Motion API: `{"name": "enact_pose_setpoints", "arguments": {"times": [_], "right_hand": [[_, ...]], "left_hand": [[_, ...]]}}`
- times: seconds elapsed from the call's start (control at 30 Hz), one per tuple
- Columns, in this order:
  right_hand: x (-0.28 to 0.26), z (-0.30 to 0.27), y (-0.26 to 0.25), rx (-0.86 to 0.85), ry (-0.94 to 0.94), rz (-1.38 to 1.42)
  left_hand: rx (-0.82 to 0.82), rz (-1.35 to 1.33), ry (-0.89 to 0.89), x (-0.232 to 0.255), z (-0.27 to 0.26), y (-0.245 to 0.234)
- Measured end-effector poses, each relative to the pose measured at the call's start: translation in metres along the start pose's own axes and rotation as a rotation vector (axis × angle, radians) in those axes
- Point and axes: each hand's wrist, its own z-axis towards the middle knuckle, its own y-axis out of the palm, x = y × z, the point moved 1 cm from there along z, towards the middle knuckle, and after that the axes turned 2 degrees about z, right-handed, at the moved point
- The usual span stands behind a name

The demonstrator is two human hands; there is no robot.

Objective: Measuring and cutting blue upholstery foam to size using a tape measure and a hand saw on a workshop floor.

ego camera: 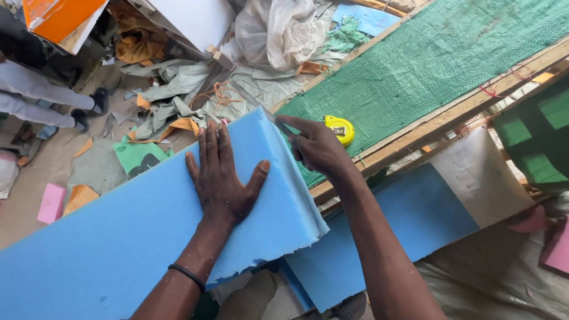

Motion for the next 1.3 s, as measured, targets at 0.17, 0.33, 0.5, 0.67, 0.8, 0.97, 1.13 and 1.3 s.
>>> {"name": "enact_pose_setpoints", "arguments": {"times": [0.17,0.33,0.5,0.67,0.8,0.97,1.13,1.3], "right_hand": [[-0.017,0.009,0.007,-0.024,-0.045,-0.073],[-0.033,-0.060,-0.015,-0.074,-0.069,-0.266],[-0.005,-0.098,-0.020,-0.023,0.048,-0.083],[-0.004,-0.016,0.017,0.042,-0.121,-0.435],[-0.001,-0.038,0.010,0.031,-0.129,-0.388],[0.009,-0.174,-0.015,0.009,-0.045,-0.219],[0.027,-0.186,-0.007,0.071,-0.084,-0.148],[0.012,-0.143,0.011,0.065,-0.045,-0.301]], "left_hand": [[-0.033,0.033,0.009,-0.002,0.001,0.001],[-0.005,-0.001,-0.005,0.000,0.001,0.001],[-0.039,0.010,0.003,-0.003,0.003,0.003],[0.003,0.049,0.014,-0.010,-0.001,0.008],[-0.018,0.056,0.024,-0.014,-0.002,0.006],[0.003,0.011,0.017,-0.009,0.000,0.001],[0.018,0.045,0.036,-0.011,-0.002,0.005],[0.023,0.051,0.046,-0.011,-0.001,0.003]]}}
